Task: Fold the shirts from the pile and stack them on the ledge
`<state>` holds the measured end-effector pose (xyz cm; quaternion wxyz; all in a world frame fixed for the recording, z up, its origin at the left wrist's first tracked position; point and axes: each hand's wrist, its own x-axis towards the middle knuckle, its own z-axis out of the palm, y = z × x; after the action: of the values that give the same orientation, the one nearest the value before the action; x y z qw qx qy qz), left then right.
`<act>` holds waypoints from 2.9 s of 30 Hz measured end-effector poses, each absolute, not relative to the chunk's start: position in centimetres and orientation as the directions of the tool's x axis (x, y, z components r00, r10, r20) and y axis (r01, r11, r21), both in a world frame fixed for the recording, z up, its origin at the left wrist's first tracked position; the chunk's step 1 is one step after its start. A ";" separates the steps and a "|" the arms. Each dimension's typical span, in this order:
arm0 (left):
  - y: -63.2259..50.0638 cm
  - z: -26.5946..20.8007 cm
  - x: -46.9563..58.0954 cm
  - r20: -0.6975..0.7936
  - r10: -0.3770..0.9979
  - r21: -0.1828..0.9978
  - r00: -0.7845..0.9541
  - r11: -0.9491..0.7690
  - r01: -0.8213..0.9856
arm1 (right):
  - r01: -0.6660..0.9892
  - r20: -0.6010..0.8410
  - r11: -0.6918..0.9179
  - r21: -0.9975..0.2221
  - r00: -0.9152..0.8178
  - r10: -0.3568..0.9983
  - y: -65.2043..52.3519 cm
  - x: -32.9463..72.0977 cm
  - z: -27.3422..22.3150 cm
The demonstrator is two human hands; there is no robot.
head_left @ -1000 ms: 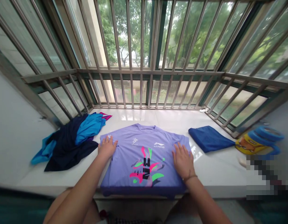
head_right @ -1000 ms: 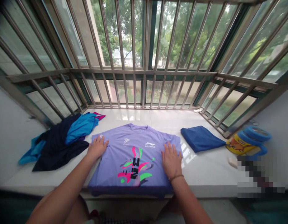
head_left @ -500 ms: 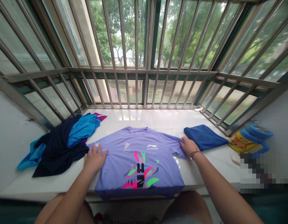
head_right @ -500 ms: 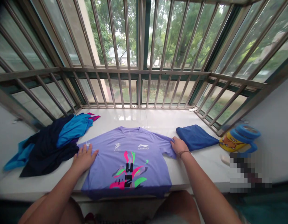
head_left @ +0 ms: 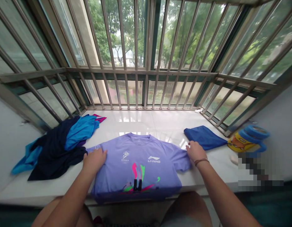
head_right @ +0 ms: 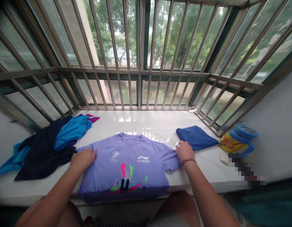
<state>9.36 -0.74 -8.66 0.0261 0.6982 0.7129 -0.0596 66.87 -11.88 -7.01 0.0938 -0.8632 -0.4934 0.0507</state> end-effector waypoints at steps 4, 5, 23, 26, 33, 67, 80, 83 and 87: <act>2.5 -7.1 13.4 -0.008 0.995 0.017 0.096 -0.096 0.995 | 0.963 0.033 -0.258 -0.080 0.261 0.965 -9.3 59.7 -6.0; 3.2 -7.1 14.6 0.011 0.993 0.048 0.118 -0.119 0.992 | 0.970 0.014 -0.231 -0.077 0.233 0.972 -8.7 57.8 -6.3; 3.1 -12.0 17.8 0.192 0.906 0.366 0.376 -0.422 0.829 | 0.932 0.095 -0.035 -0.361 0.074 0.993 -9.0 54.4 -10.2; 2.8 -11.6 17.8 0.221 0.903 0.367 0.369 -0.428 0.826 | 0.927 0.103 -0.050 -0.372 0.095 0.990 -8.9 54.3 -10.2; 0.0 -8.8 23.0 0.277 0.856 0.334 0.437 -0.512 0.791 | 0.922 0.102 -0.044 -0.384 0.089 0.991 -8.7 54.3 -10.2; -0.3 -11.8 33.9 0.291 0.860 0.722 0.419 -0.485 0.494 | 0.921 0.114 -0.083 -0.381 0.137 0.984 -8.9 57.2 -10.2; -0.5 -12.1 33.9 0.385 0.842 0.708 0.377 -0.532 0.465 | 0.926 0.041 -0.097 -0.365 0.120 0.992 -8.3 56.8 -9.6; -0.6 -12.2 34.1 0.400 0.829 0.676 0.390 -0.555 0.486 | 0.930 0.037 -0.122 -0.347 0.143 0.989 -8.1 56.6 -9.7; -0.7 -12.1 34.0 0.410 0.825 0.672 0.390 -0.562 0.483 | 0.929 0.043 -0.140 -0.343 0.165 0.985 -8.0 56.2 -9.7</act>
<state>34.05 -0.73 -12.12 0.2294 0.8014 0.4078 0.3726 56.18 -8.00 -9.68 0.1469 -0.7489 -0.6389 0.0966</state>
